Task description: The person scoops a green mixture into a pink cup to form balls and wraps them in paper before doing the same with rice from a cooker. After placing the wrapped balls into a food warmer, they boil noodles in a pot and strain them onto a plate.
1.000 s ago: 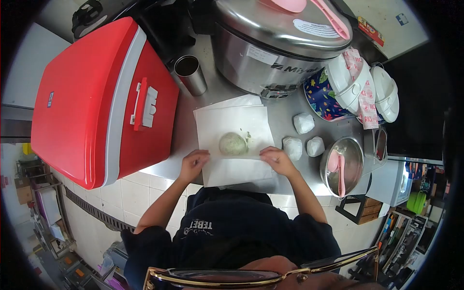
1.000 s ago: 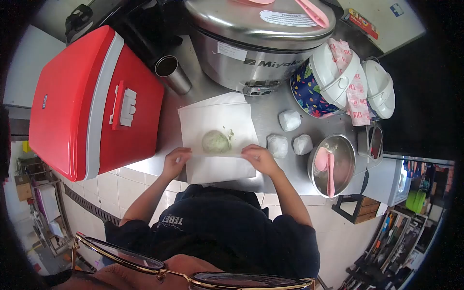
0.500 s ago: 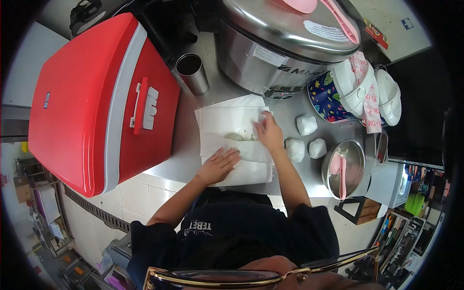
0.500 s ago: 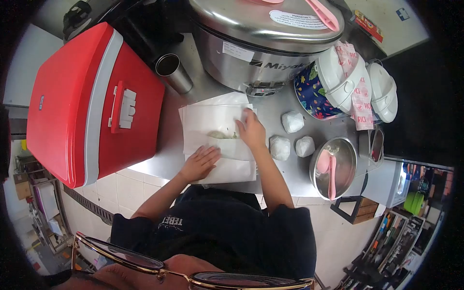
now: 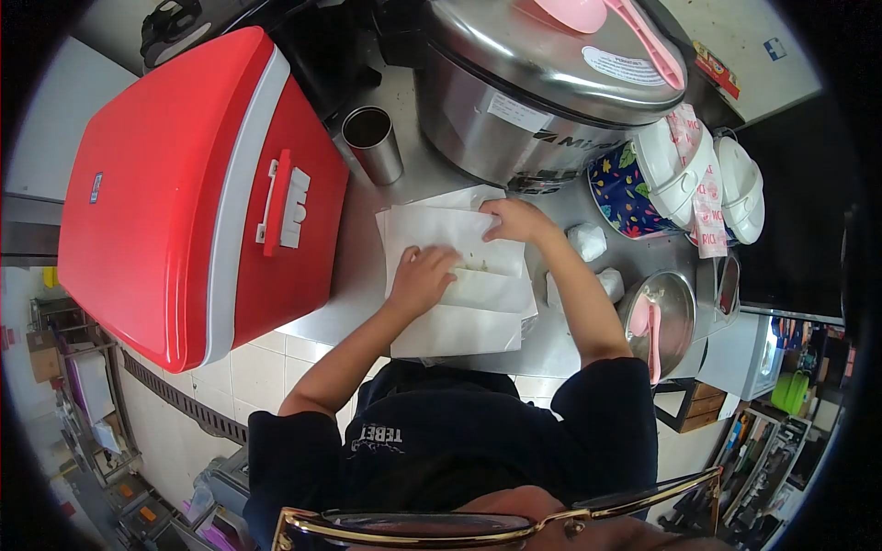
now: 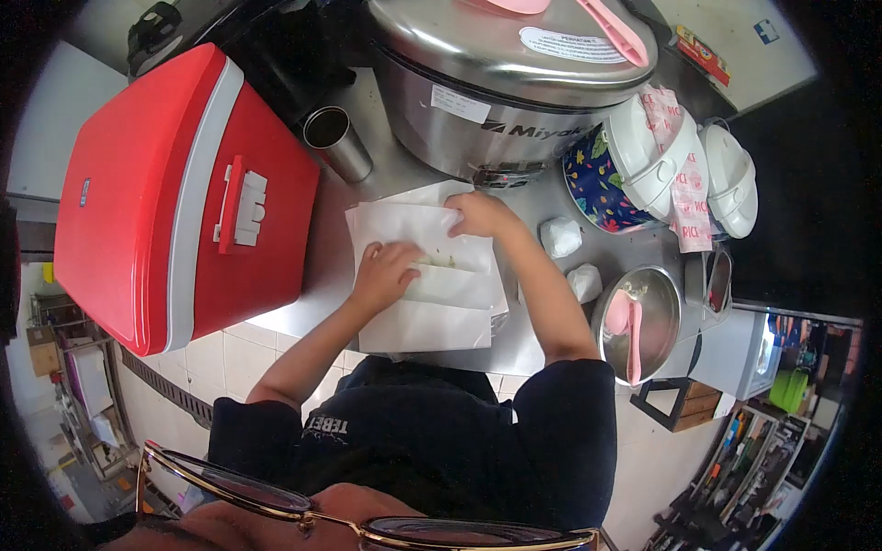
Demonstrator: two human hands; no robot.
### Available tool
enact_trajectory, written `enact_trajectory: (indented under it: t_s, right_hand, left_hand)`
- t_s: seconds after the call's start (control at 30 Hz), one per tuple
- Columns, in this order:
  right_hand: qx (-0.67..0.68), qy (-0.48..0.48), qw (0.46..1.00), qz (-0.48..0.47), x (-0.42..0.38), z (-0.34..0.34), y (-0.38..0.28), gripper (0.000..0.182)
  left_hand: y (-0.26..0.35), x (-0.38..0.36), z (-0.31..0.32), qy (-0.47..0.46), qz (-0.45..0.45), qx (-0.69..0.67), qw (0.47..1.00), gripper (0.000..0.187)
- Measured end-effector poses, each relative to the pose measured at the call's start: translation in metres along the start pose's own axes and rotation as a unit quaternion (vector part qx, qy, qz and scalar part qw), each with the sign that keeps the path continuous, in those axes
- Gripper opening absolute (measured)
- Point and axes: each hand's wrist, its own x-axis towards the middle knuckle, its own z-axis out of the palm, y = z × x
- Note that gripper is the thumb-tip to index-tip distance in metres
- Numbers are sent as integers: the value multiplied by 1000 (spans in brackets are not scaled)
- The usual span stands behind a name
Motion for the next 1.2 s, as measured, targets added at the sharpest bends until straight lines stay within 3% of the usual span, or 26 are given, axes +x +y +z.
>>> enact_trajectory:
  t_s: [0.03, 0.07, 0.13, 0.2, 0.27, 0.33, 0.37, 0.43, 0.47, 0.6, 0.77, 0.83, 0.87, 0.9, 0.93, 0.97, 1.0, 1.03, 1.07, 1.1, 1.13, 1.17, 1.2]
  right_hand:
    - [-37, -1, 999, 20, -2, -6, -4, 35]
    - [-37, 2, 999, 21, -7, -9, -9, 35]
    - [-64, 18, 995, -74, -29, -2, -34, 20]
    - [-239, 37, 959, -148, -60, 12, -66, 10]
    - [-246, 94, 945, -192, -89, 42, -67, 8]
    - [-229, 129, 945, -196, -103, 64, -56, 10]
    - [-209, 165, 943, -200, -106, 74, -50, 12]
    - [-204, 166, 946, -188, -109, 90, -37, 14]
    - [-178, 168, 952, -182, -108, 98, -30, 17]
    - [-102, 142, 969, -173, -110, 83, -35, 26]
    - [-133, 145, 961, -197, -109, 95, -9, 29]
    - [-141, 145, 958, -204, -103, 98, -6, 29]
    - [-58, 149, 983, -89, -101, 104, -8, 29]
    - [26, 150, 988, 29, -98, 107, -11, 28]
    - [25, 149, 988, 28, -92, 104, -21, 28]
    - [83, 189, 975, 79, -87, 101, -30, 29]
    - [142, 228, 955, 129, -83, 94, -38, 30]
    - [140, 228, 955, 127, -80, 86, -41, 30]
    - [33, 257, 962, 81, -76, 77, -44, 30]
    - [-73, 283, 956, 35, -71, 73, -45, 30]
    - [-73, 282, 956, 35, -65, 69, -38, 30]
    - [-42, 190, 980, 34, -59, 64, -28, 28]
    - [-12, 99, 994, 34, -56, 60, -24, 26]
  left_hand:
    - [8, 8, -12, 67, -43, -52, 995, 57]
    - [14, 14, -19, 67, -40, -51, 996, 57]
    - [20, 19, -25, 213, -11, 6, 977, 61]
    - [19, 19, -27, 191, 23, 71, 979, 55]
    - [10, 16, -22, 172, 58, 135, 974, 48]
    - [-19, 0, 3, 3, 89, 83, 993, 36]
    - [-32, -8, 10, 2, 92, 84, 992, 36]
    - [-53, -23, 16, 74, 233, 2, 970, 22]
    - [-60, -29, 19, 72, 235, 2, 969, 22]
    - [-70, -40, 24, 50, 212, -47, 975, 22]
    - [-72, -39, 21, 39, 202, -67, 976, 23]
    - [-73, -36, 24, -47, 23, -123, 991, 32]
    - [-73, -34, 27, -46, 22, -122, 991, 32]
    - [-66, -27, 27, 5, -47, -174, 984, 33]
    - [-60, -21, 27, 57, -115, -224, 966, 34]
    - [-55, -15, 25, 58, -114, -224, 966, 34]
    - [-52, -9, 24, 129, -78, -120, 981, 34]
    - [-51, -3, 20, 199, -42, -13, 979, 34]
    - [-53, 3, 14, 202, -43, -12, 978, 34]
    - [-55, 9, 7, 149, 19, 33, 988, 32]
    - [-57, 9, 6, 93, 80, 75, 990, 29]
    - [-54, 7, 8, 94, 79, 75, 990, 29]
    - [-53, 7, 12, 11, 61, 60, 996, 29]
